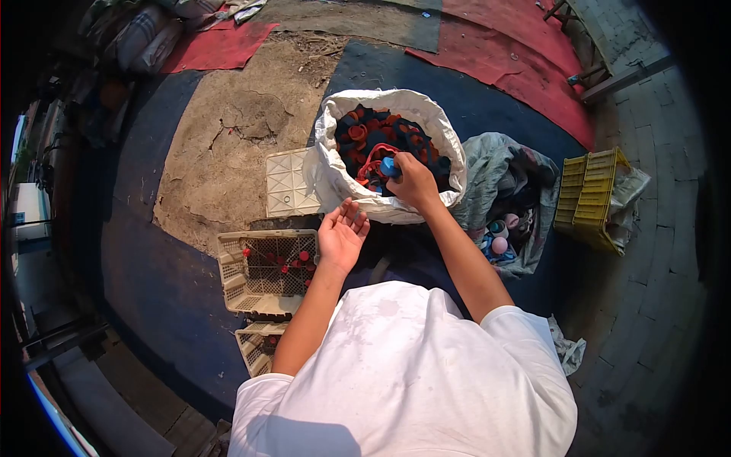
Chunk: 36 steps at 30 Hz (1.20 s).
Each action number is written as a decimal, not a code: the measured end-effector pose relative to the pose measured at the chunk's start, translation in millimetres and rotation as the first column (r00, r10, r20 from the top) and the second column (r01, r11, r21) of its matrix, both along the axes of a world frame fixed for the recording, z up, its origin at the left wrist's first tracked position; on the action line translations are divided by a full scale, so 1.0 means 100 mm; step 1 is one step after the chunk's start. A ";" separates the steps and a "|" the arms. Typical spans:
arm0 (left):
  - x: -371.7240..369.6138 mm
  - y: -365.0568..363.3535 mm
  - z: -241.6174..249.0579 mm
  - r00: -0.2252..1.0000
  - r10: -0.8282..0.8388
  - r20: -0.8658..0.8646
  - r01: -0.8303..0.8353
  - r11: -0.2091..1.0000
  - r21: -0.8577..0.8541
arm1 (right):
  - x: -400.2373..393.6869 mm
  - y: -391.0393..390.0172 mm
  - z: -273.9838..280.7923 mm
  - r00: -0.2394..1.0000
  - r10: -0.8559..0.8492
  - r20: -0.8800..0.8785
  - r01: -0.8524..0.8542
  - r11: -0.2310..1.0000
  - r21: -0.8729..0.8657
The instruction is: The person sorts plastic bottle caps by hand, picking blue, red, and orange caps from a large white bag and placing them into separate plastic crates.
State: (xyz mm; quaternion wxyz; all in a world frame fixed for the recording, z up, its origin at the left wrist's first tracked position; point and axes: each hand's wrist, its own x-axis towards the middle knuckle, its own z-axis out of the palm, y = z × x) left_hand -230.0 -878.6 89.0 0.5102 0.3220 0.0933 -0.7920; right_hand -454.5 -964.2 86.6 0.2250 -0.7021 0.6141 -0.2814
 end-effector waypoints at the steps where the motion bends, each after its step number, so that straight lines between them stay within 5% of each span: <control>1: 0.00 0.01 0.01 1.000 0.002 0.002 -0.002 1.000 0.003 | 0.01 -0.01 0.01 1.000 -0.001 0.002 0.001 1.000 0.018; 15: 0.05 0.04 -0.03 1.000 0.012 0.004 -0.012 0.999 0.038 | 0.01 -0.09 0.02 0.997 0.002 0.072 0.005 0.994 -0.105; 24: -0.21 -0.15 0.38 0.981 -0.029 0.193 0.087 0.951 -0.297 | 0.18 0.19 0.31 0.885 -0.035 0.464 0.025 0.999 0.028; 26: -0.27 -0.21 0.39 0.967 -0.012 0.255 0.084 0.957 -0.276 | 0.25 0.30 0.48 0.847 -0.032 0.531 -0.026 0.995 0.101; 29: -0.27 -0.33 0.35 0.996 -0.047 0.073 0.063 0.970 -0.233 | 0.30 0.36 0.57 0.914 0.236 0.330 -0.190 0.968 -0.166; 31: -0.32 -0.39 0.35 0.996 -0.032 0.078 0.040 0.993 -0.114 | 0.30 0.39 0.75 0.916 0.354 0.189 -0.339 0.934 -0.112; 36: -0.26 -0.43 0.14 0.997 0.020 -0.079 -0.018 1.000 0.020 | 0.17 0.26 0.69 0.836 0.190 0.515 -0.145 0.981 -0.126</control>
